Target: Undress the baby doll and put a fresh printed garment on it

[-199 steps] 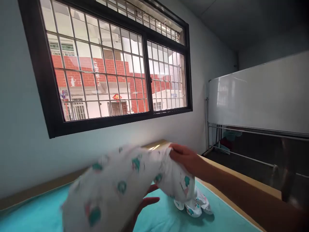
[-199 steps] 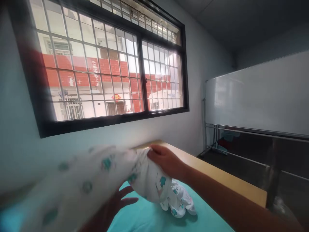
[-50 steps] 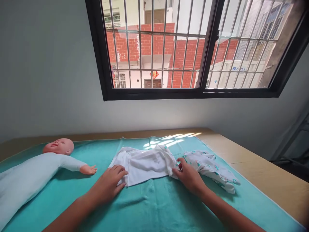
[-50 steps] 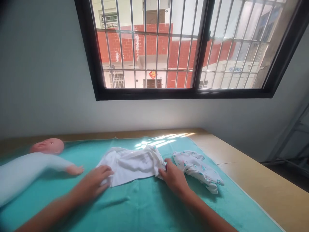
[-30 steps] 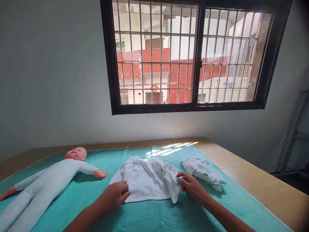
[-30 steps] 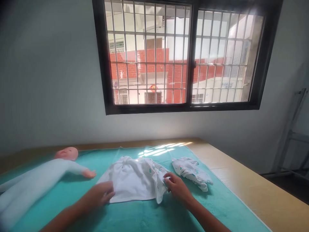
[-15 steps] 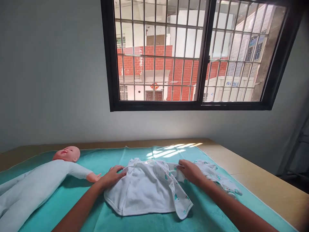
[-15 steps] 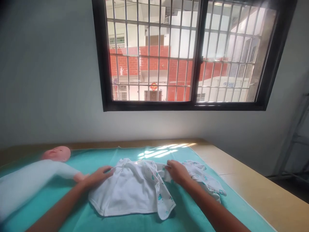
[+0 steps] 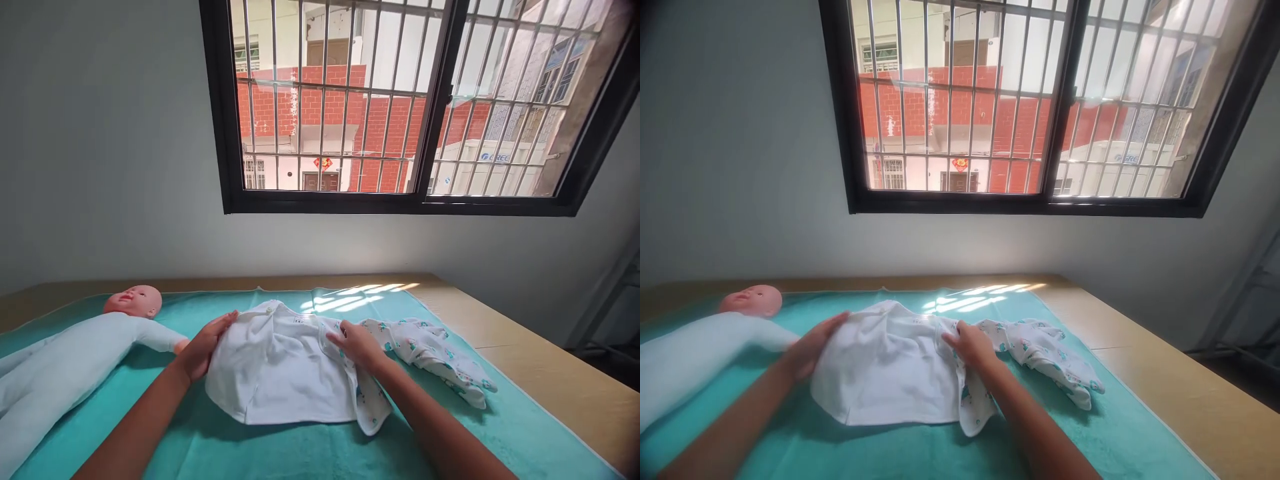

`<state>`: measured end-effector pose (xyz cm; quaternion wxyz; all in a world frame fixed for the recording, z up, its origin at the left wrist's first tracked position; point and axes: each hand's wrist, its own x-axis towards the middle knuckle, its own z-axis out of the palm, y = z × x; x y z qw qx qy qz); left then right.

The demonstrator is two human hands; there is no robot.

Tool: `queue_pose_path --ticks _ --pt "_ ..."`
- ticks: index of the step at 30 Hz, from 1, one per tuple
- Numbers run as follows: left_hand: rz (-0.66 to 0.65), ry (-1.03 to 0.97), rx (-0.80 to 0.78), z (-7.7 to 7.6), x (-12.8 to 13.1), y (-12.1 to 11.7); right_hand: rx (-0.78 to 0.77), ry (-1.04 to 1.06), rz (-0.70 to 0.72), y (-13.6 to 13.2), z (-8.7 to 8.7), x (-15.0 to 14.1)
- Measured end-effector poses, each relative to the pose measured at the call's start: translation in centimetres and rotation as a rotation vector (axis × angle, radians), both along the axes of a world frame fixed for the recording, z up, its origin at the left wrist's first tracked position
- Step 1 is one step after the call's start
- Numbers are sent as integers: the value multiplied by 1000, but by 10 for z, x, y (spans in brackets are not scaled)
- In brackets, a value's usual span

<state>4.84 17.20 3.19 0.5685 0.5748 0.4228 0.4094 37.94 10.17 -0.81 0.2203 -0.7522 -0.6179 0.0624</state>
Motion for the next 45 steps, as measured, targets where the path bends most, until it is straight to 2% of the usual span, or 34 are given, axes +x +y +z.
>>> queue_pose_path --ticks 3,4,6,9,11,15,18,20,22,25,27,29,31,34,37,39,41,45 --pt "-116 15 -74 -3 -11 4 74 -30 -34 4 -9 2" --pt "-108 44 -73 -6 -12 6 105 4 -36 4 -12 4" --pt "-3 118 -5 -11 -13 13 165 107 -33 4 -17 8" --pt "230 227 202 -14 -7 22 238 262 -30 7 -21 15" --pt "328 309 336 -16 -2 25 270 329 -24 10 -21 19" --pt "424 615 519 -27 8 21 328 456 16 13 -20 22" --pt "438 861 791 -37 22 9 353 495 23 13 -21 20" --pt "366 908 987 -40 35 -3 371 501 13 13 -23 19" --pt "200 886 1078 -39 51 -19 401 499 -14 11 -23 18" --pt "-189 832 994 -37 73 -46 511 420 -45 6 -19 14" --pt "-434 788 913 -38 86 -63 582 338 -8 4 -12 8" --pt "-585 735 904 -44 96 -74 552 238 40 9 -2 0" --pt "-608 722 945 -52 104 -80 393 94 26 21 8 -7" --pt "-507 865 1079 -62 111 -80 135 -51 -53 50 16 -11" --pt "-486 1065 1267 -65 115 -79 -3 -39 -60 77 12 -5" --pt "-527 1126 1308 -64 118 -83 -46 -45 -41 87 5 -1" --pt "-542 1112 1245 -63 122 -89 -23 -64 -48 90 -2 1" --pt "-521 1001 972 -55 124 -104 104 -107 -95 83 -12 -4"
